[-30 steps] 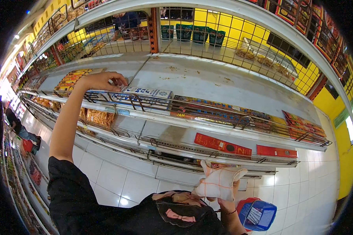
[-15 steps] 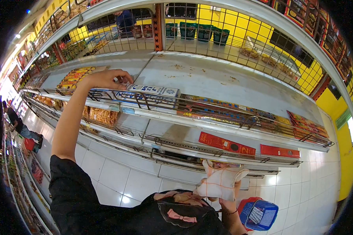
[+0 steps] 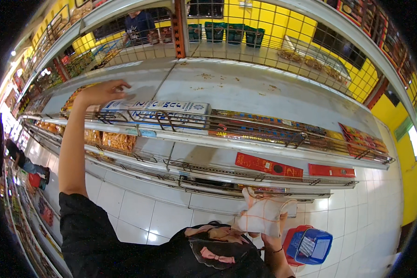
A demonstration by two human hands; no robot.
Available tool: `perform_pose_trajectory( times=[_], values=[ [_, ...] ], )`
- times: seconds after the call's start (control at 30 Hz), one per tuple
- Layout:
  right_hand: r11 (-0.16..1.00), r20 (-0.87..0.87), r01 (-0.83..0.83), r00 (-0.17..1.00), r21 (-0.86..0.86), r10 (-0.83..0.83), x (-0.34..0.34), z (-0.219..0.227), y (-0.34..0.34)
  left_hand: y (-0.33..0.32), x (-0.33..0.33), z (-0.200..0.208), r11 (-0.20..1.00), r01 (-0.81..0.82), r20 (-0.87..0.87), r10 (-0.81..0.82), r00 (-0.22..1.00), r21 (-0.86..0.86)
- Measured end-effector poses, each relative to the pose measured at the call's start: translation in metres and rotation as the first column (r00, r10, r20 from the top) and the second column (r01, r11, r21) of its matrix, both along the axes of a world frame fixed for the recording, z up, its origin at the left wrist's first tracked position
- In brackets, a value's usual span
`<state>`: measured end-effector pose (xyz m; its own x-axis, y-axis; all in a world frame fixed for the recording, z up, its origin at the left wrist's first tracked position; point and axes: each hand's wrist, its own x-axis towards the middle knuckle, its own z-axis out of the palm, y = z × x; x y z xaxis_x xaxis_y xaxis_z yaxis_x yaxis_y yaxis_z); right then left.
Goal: The person wipes boxes of herbal incense sticks with a cloth and places them onto a store shelf. They repeatedly retrieve boxes from a blue basket on the floor, wipe them, and arrange them on the shelf.
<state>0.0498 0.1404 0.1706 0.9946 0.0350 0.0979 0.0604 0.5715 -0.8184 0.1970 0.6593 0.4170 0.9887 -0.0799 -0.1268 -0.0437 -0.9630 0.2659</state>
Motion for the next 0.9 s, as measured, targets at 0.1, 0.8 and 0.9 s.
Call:
perform_pose_trajectory(
  times=[0.1,0.8,0.9],
  values=[
    [0.994,-0.105,0.113,0.988,0.000,-0.113,0.008,0.012,0.012,-0.003,-0.006,0.001,0.989,0.034,-0.076,-0.023,0.997,0.147],
    [0.842,-0.113,0.536,0.834,-0.066,-0.540,-0.031,0.010,-0.031,-0.336,-0.085,-0.158,-0.002,0.233,0.164,-0.713,0.682,-0.973],
    [0.793,-0.140,0.609,0.785,-0.008,-0.604,-0.043,0.007,-0.064,-0.381,-0.073,-0.204,0.290,0.139,-0.135,-0.750,0.647,-0.947]
  ],
)
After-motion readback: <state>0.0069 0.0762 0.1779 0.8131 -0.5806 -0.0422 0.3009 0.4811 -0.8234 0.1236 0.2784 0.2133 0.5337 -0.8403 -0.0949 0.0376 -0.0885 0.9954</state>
